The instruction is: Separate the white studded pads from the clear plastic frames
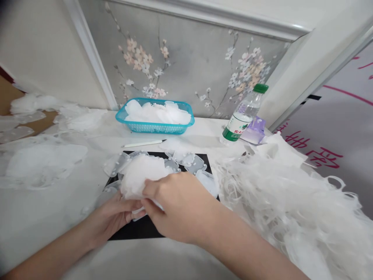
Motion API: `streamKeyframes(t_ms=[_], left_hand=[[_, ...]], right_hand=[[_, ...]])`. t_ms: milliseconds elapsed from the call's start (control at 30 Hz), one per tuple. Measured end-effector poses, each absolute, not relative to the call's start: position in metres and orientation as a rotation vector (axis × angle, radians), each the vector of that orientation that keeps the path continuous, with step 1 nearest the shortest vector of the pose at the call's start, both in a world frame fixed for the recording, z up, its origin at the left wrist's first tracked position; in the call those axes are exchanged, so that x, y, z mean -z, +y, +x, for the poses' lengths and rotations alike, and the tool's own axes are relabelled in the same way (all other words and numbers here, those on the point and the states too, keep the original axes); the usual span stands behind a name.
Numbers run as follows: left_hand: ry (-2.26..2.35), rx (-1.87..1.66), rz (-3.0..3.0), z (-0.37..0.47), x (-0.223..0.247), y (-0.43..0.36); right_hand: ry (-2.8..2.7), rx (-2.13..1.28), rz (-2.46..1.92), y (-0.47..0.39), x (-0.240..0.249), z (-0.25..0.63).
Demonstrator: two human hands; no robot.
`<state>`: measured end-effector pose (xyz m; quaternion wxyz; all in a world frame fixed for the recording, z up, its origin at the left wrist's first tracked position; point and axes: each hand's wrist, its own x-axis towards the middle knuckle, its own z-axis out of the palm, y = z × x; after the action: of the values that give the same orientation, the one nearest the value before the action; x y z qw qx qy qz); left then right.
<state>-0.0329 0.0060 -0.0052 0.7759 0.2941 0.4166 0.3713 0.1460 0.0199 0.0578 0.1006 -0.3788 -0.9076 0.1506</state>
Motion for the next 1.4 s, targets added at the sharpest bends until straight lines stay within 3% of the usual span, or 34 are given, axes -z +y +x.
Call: streamKeyframes(t_ms=[433,767,933,1167,1400], left_hand=[[0.848,-0.860,0.411,-0.034,0.004,0.008],[0.922,-0.888,0.356,-0.031,0.004,0.010],[0.955,-0.868,0.391,-0.029,0.004,0.009],[0.875,-0.847,0.538,-0.032,0.010,0.006],[0.836,-0.772,0.645,-0.036,0.004,0.004]], right_hand=[[-2.686,-0.451,-1.143,0.027,-0.059,0.149],[-1.930,-0.424,-1.208,0.031,-0.069,0.159],[-1.674,-0.710,-1.173,0.032,-0.084,0.172],[-1.535,-1.496,-1.118,0.031,-0.076,0.160],[-1.561,-1.607,-1.365,0.040,-0.058,0.149]])
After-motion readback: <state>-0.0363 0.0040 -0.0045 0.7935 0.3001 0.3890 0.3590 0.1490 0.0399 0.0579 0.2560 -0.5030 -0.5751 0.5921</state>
